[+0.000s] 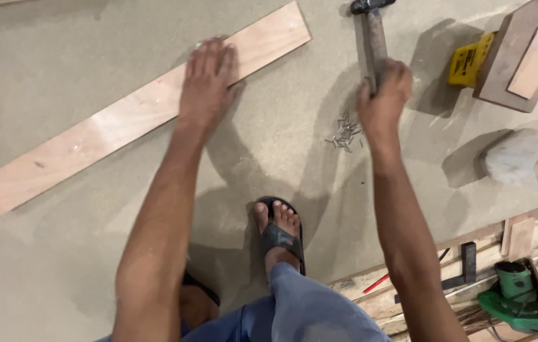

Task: The person applies glue to a wooden plank, aligns it with another plank, and hammers nails to join them. They repeat this process with additional planks, using a pencil to mark measurements and a hammer to secure the pieces together.

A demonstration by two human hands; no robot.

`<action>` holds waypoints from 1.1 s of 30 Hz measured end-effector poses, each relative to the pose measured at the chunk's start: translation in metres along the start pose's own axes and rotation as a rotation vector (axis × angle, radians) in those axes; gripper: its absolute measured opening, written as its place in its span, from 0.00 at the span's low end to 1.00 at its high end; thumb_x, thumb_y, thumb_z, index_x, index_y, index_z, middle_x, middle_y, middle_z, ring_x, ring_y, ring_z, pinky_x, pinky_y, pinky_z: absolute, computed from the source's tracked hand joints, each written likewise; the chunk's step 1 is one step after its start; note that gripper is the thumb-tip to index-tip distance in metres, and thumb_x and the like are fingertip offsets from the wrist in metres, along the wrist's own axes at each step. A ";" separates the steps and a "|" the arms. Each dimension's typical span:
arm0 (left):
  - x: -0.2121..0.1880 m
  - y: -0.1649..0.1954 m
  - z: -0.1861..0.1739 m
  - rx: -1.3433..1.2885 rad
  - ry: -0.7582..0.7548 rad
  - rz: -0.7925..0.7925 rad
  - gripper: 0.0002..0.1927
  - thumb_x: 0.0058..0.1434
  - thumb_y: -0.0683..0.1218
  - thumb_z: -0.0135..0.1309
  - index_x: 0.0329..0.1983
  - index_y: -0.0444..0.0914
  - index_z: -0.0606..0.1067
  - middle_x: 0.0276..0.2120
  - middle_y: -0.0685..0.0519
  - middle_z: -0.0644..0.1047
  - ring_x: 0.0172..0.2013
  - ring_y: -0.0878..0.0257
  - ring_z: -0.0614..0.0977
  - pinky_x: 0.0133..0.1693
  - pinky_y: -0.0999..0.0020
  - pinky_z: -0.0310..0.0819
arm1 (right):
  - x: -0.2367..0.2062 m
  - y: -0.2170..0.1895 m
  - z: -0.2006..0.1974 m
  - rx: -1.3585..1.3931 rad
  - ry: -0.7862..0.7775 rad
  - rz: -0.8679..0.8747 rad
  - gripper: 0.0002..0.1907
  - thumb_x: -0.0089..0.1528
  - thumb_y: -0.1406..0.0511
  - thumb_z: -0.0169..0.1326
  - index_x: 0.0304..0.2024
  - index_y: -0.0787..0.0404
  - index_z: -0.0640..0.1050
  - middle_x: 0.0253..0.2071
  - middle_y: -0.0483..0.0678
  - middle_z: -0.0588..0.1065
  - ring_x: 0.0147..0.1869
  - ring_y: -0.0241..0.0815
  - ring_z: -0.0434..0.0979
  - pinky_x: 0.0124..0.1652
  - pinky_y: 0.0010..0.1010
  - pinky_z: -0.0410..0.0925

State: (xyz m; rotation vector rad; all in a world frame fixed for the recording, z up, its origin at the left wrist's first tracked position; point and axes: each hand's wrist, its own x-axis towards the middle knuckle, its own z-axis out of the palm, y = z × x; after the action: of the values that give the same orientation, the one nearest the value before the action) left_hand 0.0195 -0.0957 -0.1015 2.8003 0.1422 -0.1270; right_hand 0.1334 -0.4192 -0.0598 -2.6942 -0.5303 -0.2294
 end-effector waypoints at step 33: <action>-0.188 -0.129 -0.035 0.066 0.031 -0.492 0.55 0.63 0.69 0.57 0.80 0.35 0.47 0.79 0.44 0.49 0.78 0.52 0.46 0.75 0.54 0.40 | 0.043 -0.062 0.056 0.016 -0.433 -0.523 0.41 0.58 0.78 0.42 0.77 0.64 0.63 0.78 0.62 0.60 0.80 0.74 0.52 0.71 0.65 0.48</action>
State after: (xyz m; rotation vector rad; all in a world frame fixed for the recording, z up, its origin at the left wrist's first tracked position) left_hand -0.1786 0.0211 -0.0909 2.7723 0.8452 -0.2062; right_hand 0.1526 -0.3291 -0.0804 -2.5382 -1.3553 0.2299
